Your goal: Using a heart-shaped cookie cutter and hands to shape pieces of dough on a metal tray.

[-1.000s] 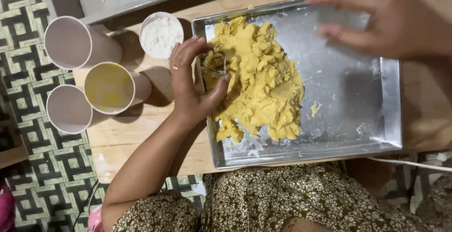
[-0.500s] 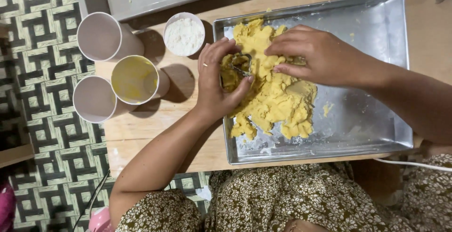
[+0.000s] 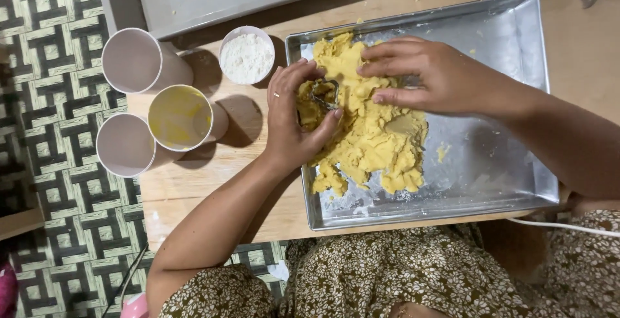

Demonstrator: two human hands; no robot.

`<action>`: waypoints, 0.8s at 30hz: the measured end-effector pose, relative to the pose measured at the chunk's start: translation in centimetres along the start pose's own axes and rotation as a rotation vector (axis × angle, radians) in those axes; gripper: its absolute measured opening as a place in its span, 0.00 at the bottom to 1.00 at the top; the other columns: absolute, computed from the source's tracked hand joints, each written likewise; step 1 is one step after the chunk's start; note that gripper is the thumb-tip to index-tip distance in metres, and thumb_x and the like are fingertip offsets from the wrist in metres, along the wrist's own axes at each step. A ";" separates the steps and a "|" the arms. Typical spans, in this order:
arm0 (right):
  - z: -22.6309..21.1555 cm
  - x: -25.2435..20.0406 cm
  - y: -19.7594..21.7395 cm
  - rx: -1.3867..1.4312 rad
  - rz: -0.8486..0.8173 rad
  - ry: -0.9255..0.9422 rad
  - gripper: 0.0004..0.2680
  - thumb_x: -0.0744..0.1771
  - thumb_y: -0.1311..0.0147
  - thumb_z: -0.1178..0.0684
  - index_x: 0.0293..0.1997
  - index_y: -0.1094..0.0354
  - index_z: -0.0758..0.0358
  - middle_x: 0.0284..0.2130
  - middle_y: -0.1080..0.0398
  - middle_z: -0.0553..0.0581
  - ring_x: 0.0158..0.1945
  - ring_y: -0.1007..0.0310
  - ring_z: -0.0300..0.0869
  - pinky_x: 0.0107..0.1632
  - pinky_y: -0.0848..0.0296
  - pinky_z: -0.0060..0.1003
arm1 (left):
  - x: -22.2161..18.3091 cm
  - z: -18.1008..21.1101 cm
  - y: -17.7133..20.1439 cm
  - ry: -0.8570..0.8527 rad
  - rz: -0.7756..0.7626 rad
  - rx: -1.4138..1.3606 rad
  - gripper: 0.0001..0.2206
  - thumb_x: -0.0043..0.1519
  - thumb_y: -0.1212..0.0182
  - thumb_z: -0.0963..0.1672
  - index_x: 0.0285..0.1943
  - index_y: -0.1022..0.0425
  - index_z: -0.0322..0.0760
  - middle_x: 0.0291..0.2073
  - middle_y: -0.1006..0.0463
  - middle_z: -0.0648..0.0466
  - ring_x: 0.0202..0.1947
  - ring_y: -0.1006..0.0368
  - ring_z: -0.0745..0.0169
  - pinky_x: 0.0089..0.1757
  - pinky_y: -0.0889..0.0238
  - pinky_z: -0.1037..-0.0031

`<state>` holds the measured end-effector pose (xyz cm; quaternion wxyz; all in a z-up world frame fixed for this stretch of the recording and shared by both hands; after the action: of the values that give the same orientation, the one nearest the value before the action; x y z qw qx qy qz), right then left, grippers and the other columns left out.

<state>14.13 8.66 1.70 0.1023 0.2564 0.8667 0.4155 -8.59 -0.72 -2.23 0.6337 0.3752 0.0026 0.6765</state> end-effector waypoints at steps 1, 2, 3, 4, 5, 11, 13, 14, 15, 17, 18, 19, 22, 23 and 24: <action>-0.2 -0.1 0.1 0.020 -0.001 -0.007 0.15 0.69 0.49 0.45 0.60 0.28 0.59 0.63 0.31 0.62 0.67 0.35 0.54 0.65 0.38 0.57 | 0.0 0.0 0.0 0.001 0.000 -0.005 0.29 0.63 0.33 0.46 0.71 0.42 0.43 0.59 0.25 0.50 0.67 0.35 0.49 0.68 0.46 0.53; -0.4 -0.1 0.1 0.040 -0.002 -0.015 0.16 0.70 0.51 0.47 0.63 0.31 0.60 0.63 0.31 0.62 0.68 0.35 0.53 0.67 0.38 0.54 | 0.0 0.0 0.0 0.002 0.000 -0.010 0.29 0.63 0.33 0.46 0.72 0.42 0.43 0.59 0.25 0.50 0.67 0.35 0.49 0.67 0.45 0.54; 0.0 0.0 -0.2 0.041 -0.001 -0.018 0.16 0.70 0.51 0.47 0.63 0.31 0.60 0.63 0.31 0.62 0.68 0.35 0.53 0.67 0.38 0.54 | -0.1 -0.1 -0.1 0.003 -0.003 -0.012 0.29 0.63 0.33 0.46 0.72 0.42 0.43 0.59 0.25 0.50 0.67 0.35 0.49 0.67 0.45 0.54; 0.2 0.0 -0.5 0.011 0.010 0.020 0.14 0.70 0.50 0.49 0.61 0.29 0.61 0.60 0.28 0.62 0.64 0.32 0.53 0.64 0.35 0.53 | -0.1 -0.1 -0.1 0.013 -0.005 -0.014 0.29 0.63 0.33 0.46 0.72 0.42 0.43 0.58 0.25 0.50 0.67 0.35 0.50 0.68 0.46 0.54; 0.4 0.1 -0.7 -0.021 0.022 0.057 0.12 0.70 0.49 0.51 0.58 0.27 0.63 0.56 0.26 0.63 0.61 0.29 0.53 0.62 0.32 0.53 | 0.0 -0.2 -0.2 0.022 -0.007 -0.015 0.29 0.62 0.33 0.46 0.72 0.43 0.43 0.58 0.24 0.51 0.67 0.35 0.51 0.68 0.47 0.54; 1.3 0.6 -0.6 -0.043 -0.024 -0.047 0.13 0.69 0.49 0.46 0.51 0.24 0.65 0.48 0.24 0.61 0.54 0.28 0.51 0.54 0.30 0.49 | 0.2 0.2 0.0 0.022 -0.006 -0.023 0.29 0.63 0.33 0.46 0.72 0.42 0.43 0.57 0.24 0.51 0.66 0.34 0.52 0.68 0.46 0.56; 1.4 0.5 -0.7 -0.051 -0.030 -0.072 0.13 0.69 0.49 0.45 0.50 0.24 0.63 0.47 0.24 0.60 0.53 0.28 0.50 0.53 0.31 0.49 | 0.0 0.0 0.0 0.023 -0.009 -0.022 0.29 0.63 0.34 0.46 0.72 0.42 0.43 0.58 0.24 0.51 0.66 0.34 0.51 0.68 0.47 0.54; 1.5 0.4 -0.7 -0.059 -0.036 -0.097 0.14 0.69 0.49 0.43 0.49 0.23 0.62 0.47 0.25 0.58 0.53 0.29 0.49 0.52 0.31 0.49 | 0.0 0.0 -0.1 0.024 -0.012 -0.020 0.29 0.63 0.34 0.46 0.72 0.43 0.43 0.58 0.25 0.50 0.67 0.35 0.50 0.68 0.47 0.53; 1.3 0.3 -0.5 -0.060 -0.036 -0.099 0.14 0.69 0.49 0.43 0.49 0.23 0.62 0.47 0.25 0.58 0.53 0.29 0.49 0.52 0.31 0.49 | 0.0 -0.1 -0.1 0.024 -0.012 -0.021 0.29 0.63 0.34 0.46 0.72 0.43 0.43 0.58 0.25 0.50 0.67 0.35 0.50 0.68 0.47 0.53; 0.9 0.1 -0.1 -0.054 -0.061 -0.157 0.19 0.66 0.45 0.35 0.50 0.24 0.61 0.50 0.27 0.58 0.55 0.30 0.49 0.54 0.32 0.48 | -0.1 -0.2 -0.1 0.023 -0.012 -0.015 0.29 0.63 0.35 0.47 0.71 0.42 0.43 0.58 0.25 0.51 0.67 0.35 0.50 0.68 0.47 0.52; 1.0 -0.1 -0.2 -0.053 -0.063 -0.158 0.19 0.66 0.45 0.35 0.50 0.24 0.61 0.50 0.27 0.58 0.55 0.30 0.49 0.54 0.32 0.48 | -0.1 -0.1 -0.1 0.025 -0.013 -0.017 0.29 0.63 0.35 0.47 0.71 0.42 0.43 0.58 0.25 0.51 0.67 0.35 0.50 0.68 0.47 0.52; 1.0 -0.2 -0.2 -0.039 -0.042 -0.115 0.16 0.68 0.47 0.40 0.51 0.24 0.63 0.49 0.26 0.60 0.54 0.28 0.49 0.53 0.30 0.46 | -0.1 0.0 -0.1 0.028 -0.012 -0.016 0.29 0.63 0.34 0.47 0.71 0.42 0.43 0.59 0.25 0.51 0.67 0.35 0.50 0.69 0.48 0.51; 0.4 -0.5 0.3 0.002 -0.016 -0.059 0.13 0.70 0.49 0.47 0.52 0.25 0.66 0.50 0.25 0.62 0.54 0.26 0.50 0.55 0.29 0.45 | -0.1 -0.1 -0.1 0.019 -0.008 -0.016 0.28 0.63 0.34 0.47 0.71 0.42 0.43 0.59 0.25 0.51 0.67 0.35 0.50 0.69 0.48 0.51; 0.1 -0.6 0.5 0.031 -0.012 -0.047 0.12 0.70 0.49 0.51 0.53 0.26 0.67 0.52 0.25 0.63 0.56 0.25 0.51 0.58 0.30 0.45 | -0.1 -0.1 -0.1 0.009 -0.005 -0.017 0.29 0.63 0.34 0.47 0.71 0.42 0.43 0.58 0.25 0.51 0.67 0.34 0.50 0.69 0.47 0.52; 0.2 -0.8 0.7 0.030 -0.013 -0.046 0.12 0.70 0.49 0.51 0.53 0.26 0.67 0.52 0.25 0.63 0.56 0.25 0.51 0.58 0.30 0.45 | -0.1 -0.1 -0.1 0.009 -0.004 -0.016 0.29 0.63 0.34 0.47 0.71 0.42 0.43 0.58 0.25 0.51 0.67 0.34 0.50 0.69 0.47 0.52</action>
<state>15.10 8.72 2.08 0.1211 0.2618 0.8720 0.3955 -8.55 -0.68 -2.43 0.6379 0.3672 0.0007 0.6769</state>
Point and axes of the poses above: each hand's wrist, its own x-axis towards the middle knuckle, its own y-axis out of the back of the hand, z = x × y, the point moved 3 cm from there along x, towards the middle knuckle
